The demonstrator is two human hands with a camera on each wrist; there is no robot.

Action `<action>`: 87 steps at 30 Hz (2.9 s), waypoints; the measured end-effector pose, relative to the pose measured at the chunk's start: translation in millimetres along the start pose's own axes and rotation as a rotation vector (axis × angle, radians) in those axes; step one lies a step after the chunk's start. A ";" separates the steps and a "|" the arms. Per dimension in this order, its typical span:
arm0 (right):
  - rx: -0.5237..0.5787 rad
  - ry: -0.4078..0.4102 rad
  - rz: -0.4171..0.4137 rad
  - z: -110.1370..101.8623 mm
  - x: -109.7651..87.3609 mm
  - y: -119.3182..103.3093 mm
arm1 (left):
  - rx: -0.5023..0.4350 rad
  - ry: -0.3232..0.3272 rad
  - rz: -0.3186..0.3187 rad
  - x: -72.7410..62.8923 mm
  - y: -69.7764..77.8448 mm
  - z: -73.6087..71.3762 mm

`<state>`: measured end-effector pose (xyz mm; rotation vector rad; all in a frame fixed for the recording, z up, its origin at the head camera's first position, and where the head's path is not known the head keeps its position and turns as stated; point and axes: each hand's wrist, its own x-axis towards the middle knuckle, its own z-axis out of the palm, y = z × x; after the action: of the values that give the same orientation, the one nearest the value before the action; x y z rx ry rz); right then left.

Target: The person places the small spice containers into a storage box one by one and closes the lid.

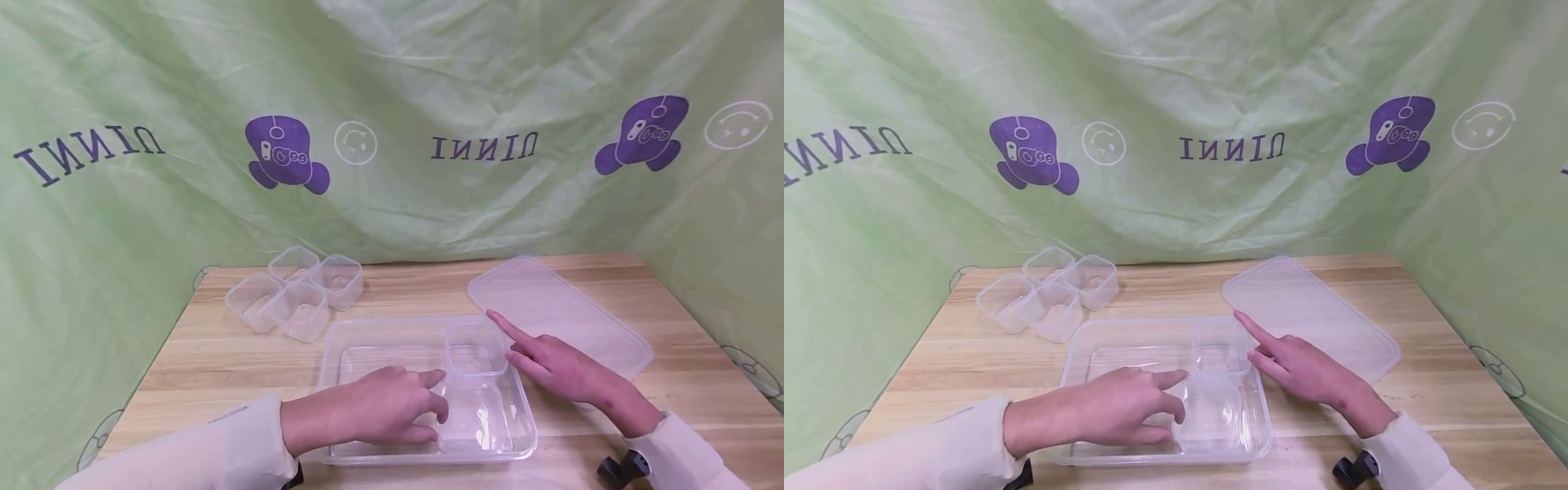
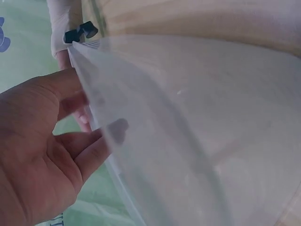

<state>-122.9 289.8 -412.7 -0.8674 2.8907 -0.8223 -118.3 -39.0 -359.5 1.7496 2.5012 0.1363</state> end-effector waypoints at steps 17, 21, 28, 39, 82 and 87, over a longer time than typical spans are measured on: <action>0.034 -0.003 0.015 -0.1 -1.7 0.5 | 0.113 -0.084 0.139 0.3 -4.1 -5.8; 0.036 -0.006 0.017 -0.1 -1.7 -0.1 | 0.113 -0.095 0.136 1.0 -4.0 -4.8; 0.042 -0.013 0.020 0.5 -3.0 -0.5 | 0.116 -0.152 0.134 4.1 -2.2 -5.9; 0.050 -0.011 0.007 -0.2 -1.3 1.7 | 0.045 -0.196 0.078 9.7 -0.8 -5.8; 0.026 0.006 -0.001 1.8 -2.1 2.0 | -0.105 0.043 0.005 -33.4 -35.3 -36.2; 0.031 0.012 -0.013 2.1 -2.1 2.5 | -0.114 0.117 -0.034 -44.9 -44.5 -37.1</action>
<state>-122.0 291.6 -416.0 -0.8829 2.8768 -0.8743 -149.0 -97.2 -327.3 1.7010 2.5448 0.3808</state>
